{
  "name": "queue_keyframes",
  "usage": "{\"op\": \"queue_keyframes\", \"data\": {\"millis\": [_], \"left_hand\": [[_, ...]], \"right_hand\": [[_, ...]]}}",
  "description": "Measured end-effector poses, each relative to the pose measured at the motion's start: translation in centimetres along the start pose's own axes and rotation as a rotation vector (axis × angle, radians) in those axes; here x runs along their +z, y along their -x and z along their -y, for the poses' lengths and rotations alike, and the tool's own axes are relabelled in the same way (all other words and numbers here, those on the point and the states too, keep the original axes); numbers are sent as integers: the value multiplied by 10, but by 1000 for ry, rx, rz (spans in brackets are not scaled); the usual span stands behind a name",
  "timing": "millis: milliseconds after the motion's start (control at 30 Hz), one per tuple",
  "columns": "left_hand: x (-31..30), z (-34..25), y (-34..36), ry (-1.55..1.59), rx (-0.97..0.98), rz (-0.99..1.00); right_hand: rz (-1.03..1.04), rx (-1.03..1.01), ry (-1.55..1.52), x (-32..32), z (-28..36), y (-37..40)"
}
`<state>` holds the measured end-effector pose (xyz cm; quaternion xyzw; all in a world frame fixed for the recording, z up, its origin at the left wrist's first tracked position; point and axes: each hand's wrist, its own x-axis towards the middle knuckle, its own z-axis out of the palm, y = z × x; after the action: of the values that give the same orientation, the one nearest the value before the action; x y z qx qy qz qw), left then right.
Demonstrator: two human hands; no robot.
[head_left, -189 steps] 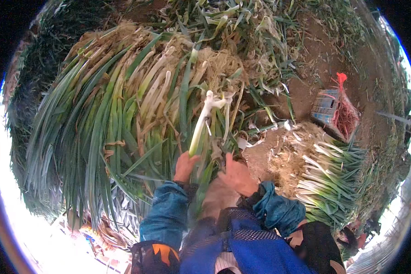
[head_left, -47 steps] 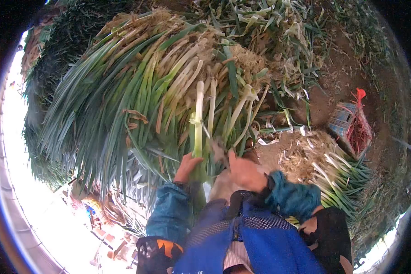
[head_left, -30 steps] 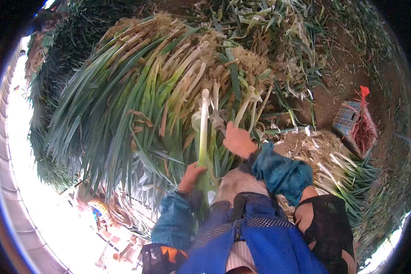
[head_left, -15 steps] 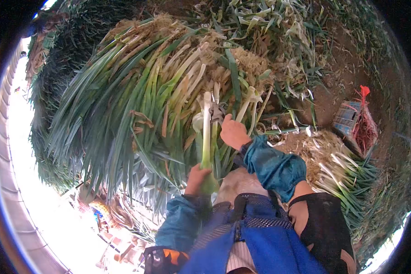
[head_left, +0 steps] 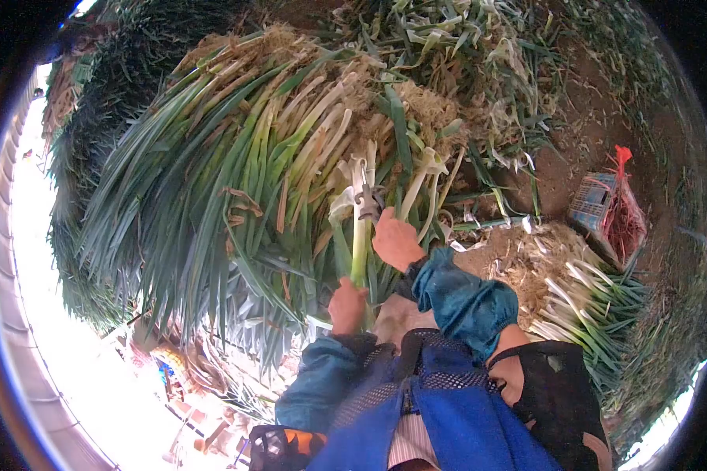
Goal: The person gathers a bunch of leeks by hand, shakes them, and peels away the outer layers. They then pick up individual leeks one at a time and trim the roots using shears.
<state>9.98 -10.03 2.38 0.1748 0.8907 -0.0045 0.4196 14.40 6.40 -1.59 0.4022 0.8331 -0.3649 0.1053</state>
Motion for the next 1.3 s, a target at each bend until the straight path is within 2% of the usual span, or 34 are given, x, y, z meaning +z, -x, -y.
{"op": "queue_keyframes", "data": {"millis": [133, 300, 567, 833, 933, 1000, 1067, 1100, 1167, 1233, 1300], "left_hand": [[4, 2, 1, 10, 35, -42], [7, 8, 0, 14, 111, -65], [8, 6, -1, 10, 57, -40], [-18, -10, 11, 24, 25, -43], [-38, -27, 18, 15, 11, -59], [-57, -40, 19, 22, 26, -77], [-65, -43, -6, 115, 145, -153], [-79, -63, -14, 9, 170, -194], [-78, -69, -48, -20, 395, -435], [-68, -74, -85, -65, 314, -400], [-20, -68, -101, -139, 301, -390]], "right_hand": [[-6, -24, 38, 0, -1, 21], [17, -34, -18, -10, -1, 12], [30, 33, -80, 0, -10, 2], [140, -4, -130, -20, -2, 33], [110, 58, -154, -16, -14, 8], [80, 9, -145, -22, -12, 9], [94, -89, -230, -51, -6, 27], [61, -143, -244, -60, -5, 40], [5, -255, -271, -70, -7, 63], [87, -138, -217, -82, -10, 78], [186, 1, -141, -97, -9, 91]]}}
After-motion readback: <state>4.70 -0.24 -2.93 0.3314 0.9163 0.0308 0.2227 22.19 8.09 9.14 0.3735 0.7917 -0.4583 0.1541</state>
